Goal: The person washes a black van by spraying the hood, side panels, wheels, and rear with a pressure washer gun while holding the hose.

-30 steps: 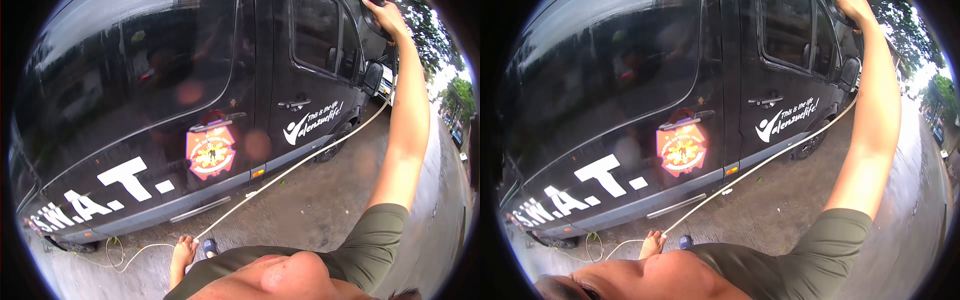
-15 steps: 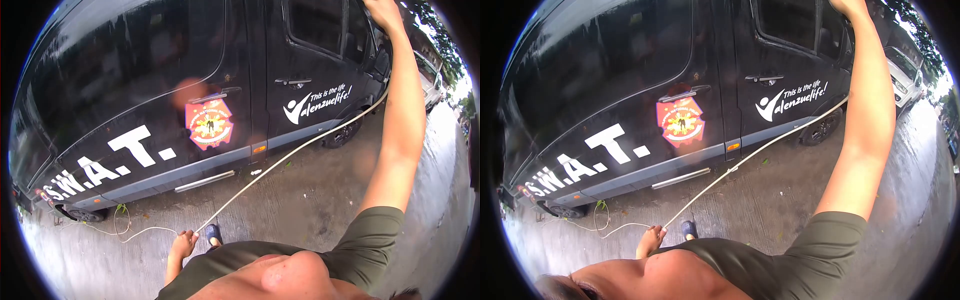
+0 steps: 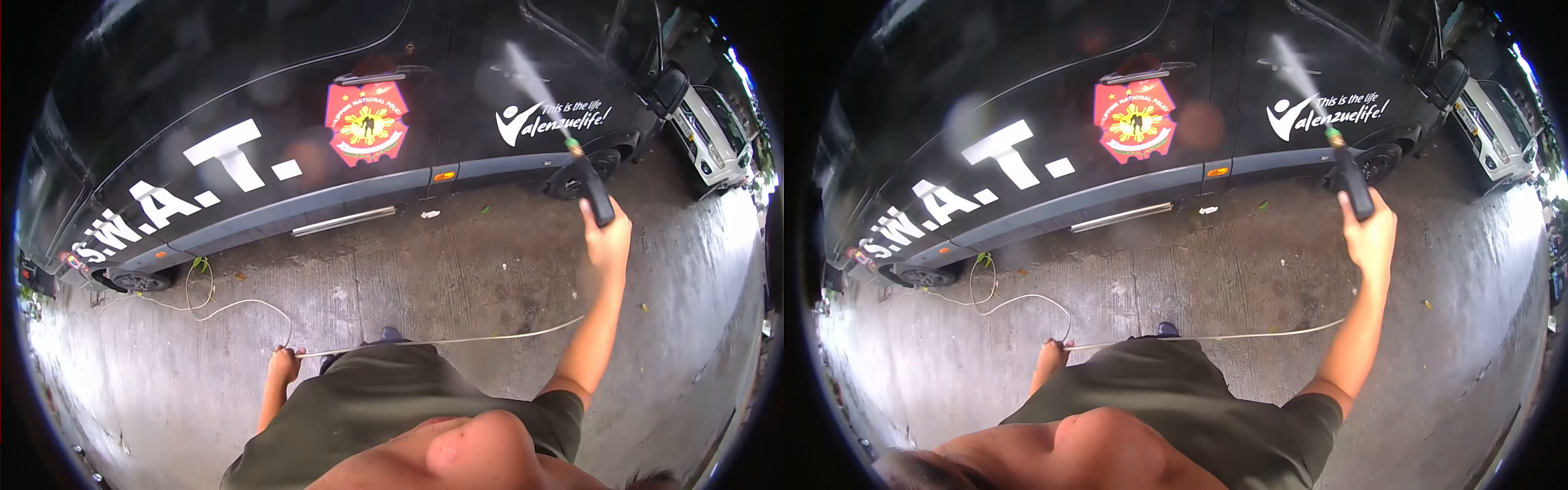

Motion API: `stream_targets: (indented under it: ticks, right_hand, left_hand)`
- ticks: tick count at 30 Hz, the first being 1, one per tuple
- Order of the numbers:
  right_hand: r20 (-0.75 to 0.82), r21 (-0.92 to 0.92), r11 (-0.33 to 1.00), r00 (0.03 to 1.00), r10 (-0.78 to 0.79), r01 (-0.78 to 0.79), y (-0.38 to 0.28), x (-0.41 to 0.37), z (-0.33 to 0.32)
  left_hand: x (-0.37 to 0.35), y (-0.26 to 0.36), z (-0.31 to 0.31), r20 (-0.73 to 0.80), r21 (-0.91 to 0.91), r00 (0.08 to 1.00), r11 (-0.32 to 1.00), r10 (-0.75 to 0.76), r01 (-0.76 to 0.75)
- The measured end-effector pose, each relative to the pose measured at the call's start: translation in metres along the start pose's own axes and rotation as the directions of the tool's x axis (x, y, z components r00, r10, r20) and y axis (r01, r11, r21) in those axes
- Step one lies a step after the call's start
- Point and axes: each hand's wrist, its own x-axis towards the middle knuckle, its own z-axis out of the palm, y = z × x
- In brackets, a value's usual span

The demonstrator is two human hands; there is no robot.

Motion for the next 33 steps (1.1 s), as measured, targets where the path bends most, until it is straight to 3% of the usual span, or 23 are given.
stream_targets:
  ticks: [3,5,7,10,13,17,21,24,26,30,33]
  right_hand:
    - [-0.232,0.134,0.953,0.926,0.297,-0.272,0.069,-0.075,0.022]
    - [-0.171,0.464,0.817,0.871,0.461,-0.341,0.095,-0.142,0.057]
    - [-0.045,0.492,0.742,0.838,0.544,-0.455,0.055,-0.203,0.096]
    - [0.163,0.355,0.87,0.939,0.303,-0.343,-0.03,-0.267,0.137]
    - [0.342,0.339,0.928,0.939,0.034,-0.157,-0.118,-0.283,0.133]
    - [0.316,0.363,0.932,0.94,-0.126,0.002,-0.193,-0.252,0.123]
    - [0.126,0.269,0.944,0.979,0.162,-0.191,-0.205,-0.196,0.123]
    - [-0.024,0.263,0.951,0.985,0.174,-0.161,-0.186,-0.151,0.124]
    - [-0.139,0.264,0.959,0.98,0.141,-0.101,-0.174,-0.121,0.129]
    - [-0.017,0.284,0.94,0.979,0.204,-0.191,-0.213,-0.087,0.132]
    - [0.022,0.251,0.966,0.998,0.058,-0.062,-0.233,-0.079,0.175]
  left_hand:
    - [0.008,-0.017,-0.013,-0.041,-0.019,0.999,1.0,0.016,-0.017]
    - [0.0,-0.021,-0.035,-0.065,-0.087,0.997,0.996,-0.034,0.028]
    - [-0.007,-0.049,-0.042,-0.169,-0.119,0.986,0.993,-0.003,-0.017]
    - [-0.02,-0.102,-0.05,-0.222,-0.134,0.973,0.99,-0.069,0.04]
    - [-0.032,-0.14,-0.071,-0.153,-0.115,0.982,0.989,-0.107,0.09]
    - [-0.04,-0.193,-0.066,-0.209,-0.145,0.976,0.989,-0.065,0.035]
    - [-0.07,-0.213,-0.066,-0.255,-0.269,0.962,0.963,-0.097,0.026]
    - [-0.103,-0.233,-0.04,-0.325,-0.346,0.937,0.938,-0.13,0.01]
    - [-0.123,-0.233,-0.029,-0.266,-0.402,0.944,0.912,-0.195,0.076]
    - [-0.147,-0.23,-0.013,-0.213,-0.428,0.951,0.896,-0.223,0.115]
    - [-0.151,-0.227,-0.018,-0.241,-0.483,0.924,0.863,-0.297,0.151]
